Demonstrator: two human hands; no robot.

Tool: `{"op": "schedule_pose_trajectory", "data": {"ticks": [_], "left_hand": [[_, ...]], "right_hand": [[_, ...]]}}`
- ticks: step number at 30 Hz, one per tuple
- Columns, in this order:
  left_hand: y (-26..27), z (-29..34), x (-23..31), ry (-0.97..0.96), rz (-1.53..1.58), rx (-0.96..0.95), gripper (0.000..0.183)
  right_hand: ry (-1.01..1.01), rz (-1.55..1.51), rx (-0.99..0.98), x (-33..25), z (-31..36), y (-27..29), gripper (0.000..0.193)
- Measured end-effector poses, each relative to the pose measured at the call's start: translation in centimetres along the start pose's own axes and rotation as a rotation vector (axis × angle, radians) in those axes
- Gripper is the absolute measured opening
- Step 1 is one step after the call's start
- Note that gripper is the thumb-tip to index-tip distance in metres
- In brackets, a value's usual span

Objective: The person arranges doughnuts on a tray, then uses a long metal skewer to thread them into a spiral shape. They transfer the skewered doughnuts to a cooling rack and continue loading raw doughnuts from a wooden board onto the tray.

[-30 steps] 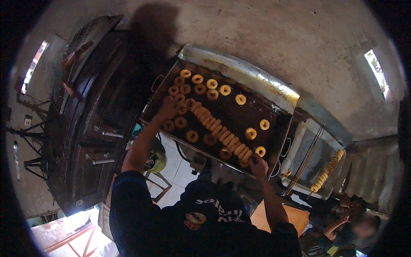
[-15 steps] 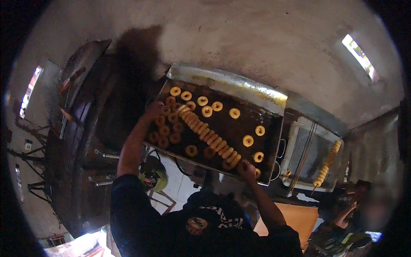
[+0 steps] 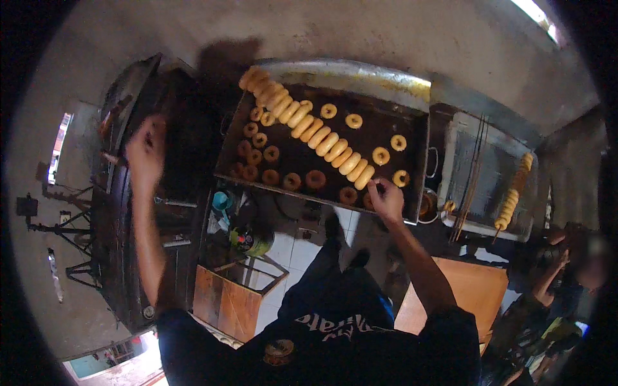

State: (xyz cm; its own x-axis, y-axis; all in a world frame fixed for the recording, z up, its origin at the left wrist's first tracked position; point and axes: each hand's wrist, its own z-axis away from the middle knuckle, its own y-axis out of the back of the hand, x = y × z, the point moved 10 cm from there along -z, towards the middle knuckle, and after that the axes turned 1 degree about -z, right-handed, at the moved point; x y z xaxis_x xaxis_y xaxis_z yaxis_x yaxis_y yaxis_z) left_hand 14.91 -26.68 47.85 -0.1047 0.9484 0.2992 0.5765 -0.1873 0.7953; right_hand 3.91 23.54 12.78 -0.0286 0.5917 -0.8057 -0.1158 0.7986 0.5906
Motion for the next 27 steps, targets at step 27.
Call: {"op": "schedule_pose_trajectory", "data": {"ticks": [27], "left_hand": [[-20.4, 31.5, -5.8, 0.363, 0.592, -0.28, 0.03]], "right_hand": [[-0.075, -0.259, 0.42, 8.8, 7.7, -8.9, 0.031]]}}
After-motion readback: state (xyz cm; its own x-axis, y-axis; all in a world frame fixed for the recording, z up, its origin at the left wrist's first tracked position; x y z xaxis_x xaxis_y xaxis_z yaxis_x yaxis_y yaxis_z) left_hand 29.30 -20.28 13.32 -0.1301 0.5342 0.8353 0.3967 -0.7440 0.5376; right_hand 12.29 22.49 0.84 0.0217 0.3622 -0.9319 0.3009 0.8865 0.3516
